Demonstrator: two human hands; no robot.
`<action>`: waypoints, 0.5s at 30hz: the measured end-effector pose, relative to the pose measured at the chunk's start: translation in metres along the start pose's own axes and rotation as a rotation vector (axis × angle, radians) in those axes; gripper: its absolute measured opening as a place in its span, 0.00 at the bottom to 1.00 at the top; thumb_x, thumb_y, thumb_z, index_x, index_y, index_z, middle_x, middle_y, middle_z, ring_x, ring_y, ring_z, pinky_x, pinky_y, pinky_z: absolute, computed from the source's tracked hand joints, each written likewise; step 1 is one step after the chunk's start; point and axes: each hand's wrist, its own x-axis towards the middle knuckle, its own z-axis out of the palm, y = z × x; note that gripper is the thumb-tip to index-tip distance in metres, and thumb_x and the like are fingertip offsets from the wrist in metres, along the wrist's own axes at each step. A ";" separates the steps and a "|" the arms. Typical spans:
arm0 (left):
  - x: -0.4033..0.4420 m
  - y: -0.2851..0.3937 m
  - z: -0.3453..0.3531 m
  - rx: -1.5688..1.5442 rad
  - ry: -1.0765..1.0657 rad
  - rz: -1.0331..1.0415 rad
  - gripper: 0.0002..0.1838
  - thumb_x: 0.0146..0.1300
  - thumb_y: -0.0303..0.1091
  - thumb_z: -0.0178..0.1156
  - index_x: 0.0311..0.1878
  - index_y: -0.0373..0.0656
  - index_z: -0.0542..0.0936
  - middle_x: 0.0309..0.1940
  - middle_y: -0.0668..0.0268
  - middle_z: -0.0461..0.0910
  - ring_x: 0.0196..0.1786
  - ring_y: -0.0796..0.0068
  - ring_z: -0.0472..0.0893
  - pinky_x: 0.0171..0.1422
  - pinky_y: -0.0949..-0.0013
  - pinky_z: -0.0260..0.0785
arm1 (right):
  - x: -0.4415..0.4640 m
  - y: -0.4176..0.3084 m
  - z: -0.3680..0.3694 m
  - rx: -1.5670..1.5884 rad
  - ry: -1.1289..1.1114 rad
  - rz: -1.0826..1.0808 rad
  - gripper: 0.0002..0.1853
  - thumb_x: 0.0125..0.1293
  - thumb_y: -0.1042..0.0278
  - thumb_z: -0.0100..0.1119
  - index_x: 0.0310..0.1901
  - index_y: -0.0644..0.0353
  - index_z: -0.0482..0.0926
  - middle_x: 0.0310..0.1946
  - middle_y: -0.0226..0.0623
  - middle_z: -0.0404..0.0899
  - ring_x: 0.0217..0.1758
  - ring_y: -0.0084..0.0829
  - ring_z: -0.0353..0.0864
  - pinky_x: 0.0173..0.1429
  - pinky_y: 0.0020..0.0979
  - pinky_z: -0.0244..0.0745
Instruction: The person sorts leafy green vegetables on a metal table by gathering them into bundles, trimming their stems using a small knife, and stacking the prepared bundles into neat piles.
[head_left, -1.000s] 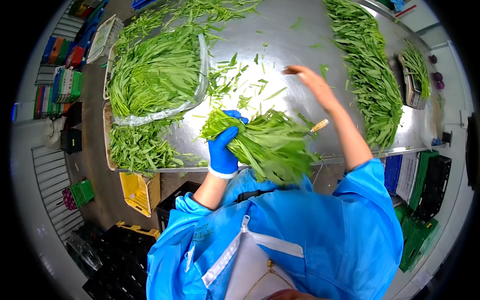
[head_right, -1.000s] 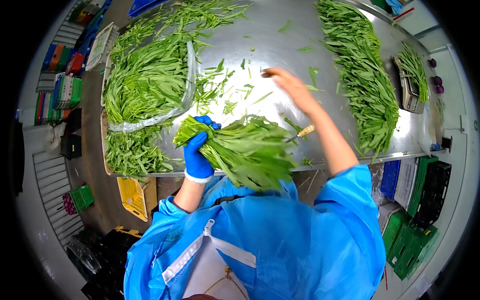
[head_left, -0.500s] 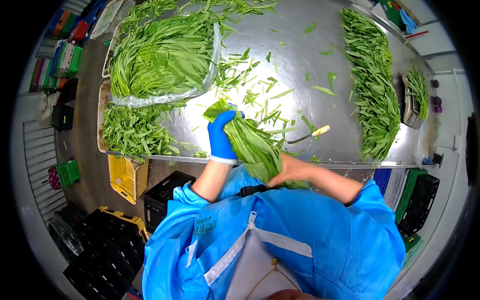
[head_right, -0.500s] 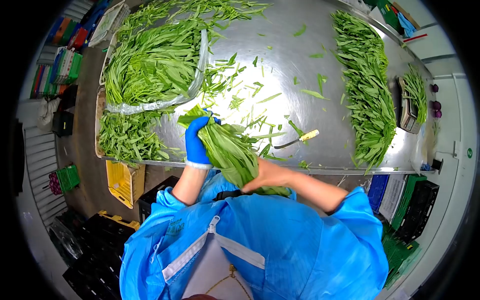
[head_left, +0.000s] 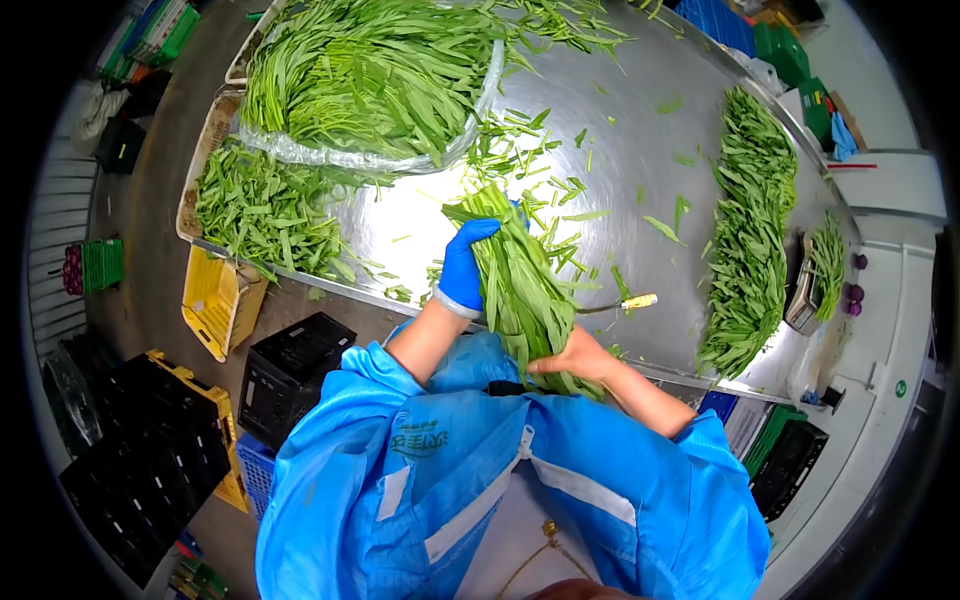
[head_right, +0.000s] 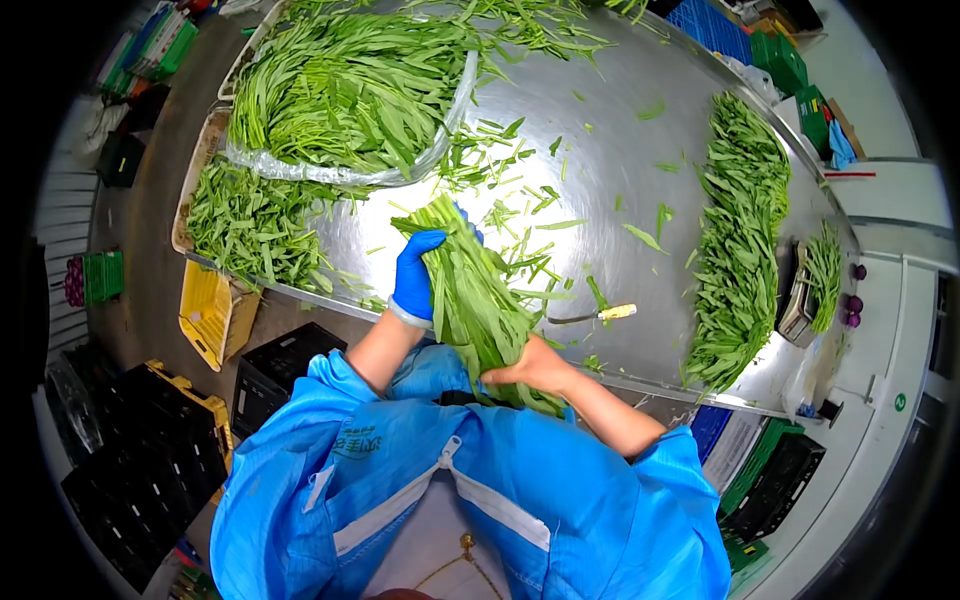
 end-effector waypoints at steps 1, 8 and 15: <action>-0.002 0.006 -0.005 0.067 -0.037 0.017 0.26 0.57 0.32 0.57 0.62 0.41 0.69 0.53 0.57 0.76 0.57 0.59 0.76 0.66 0.55 0.66 | 0.000 -0.007 -0.003 -0.061 0.050 0.016 0.39 0.45 0.72 0.75 0.61 0.64 0.68 0.54 0.37 0.75 0.57 0.28 0.71 0.64 0.32 0.64; 0.033 0.050 -0.110 0.207 -0.120 -0.023 0.39 0.66 0.53 0.55 0.74 0.51 0.49 0.69 0.60 0.60 0.70 0.57 0.63 0.71 0.49 0.59 | 0.046 0.032 -0.082 -0.327 0.214 0.124 0.38 0.42 0.72 0.74 0.59 0.66 0.70 0.52 0.38 0.78 0.56 0.31 0.75 0.61 0.32 0.68; 0.029 0.059 -0.137 0.413 -0.085 -0.311 0.33 0.71 0.42 0.50 0.75 0.57 0.50 0.65 0.61 0.68 0.59 0.66 0.75 0.63 0.60 0.69 | 0.048 0.029 -0.091 -0.520 0.289 0.039 0.27 0.49 0.75 0.60 0.55 0.66 0.71 0.38 0.56 0.80 0.44 0.50 0.81 0.49 0.41 0.75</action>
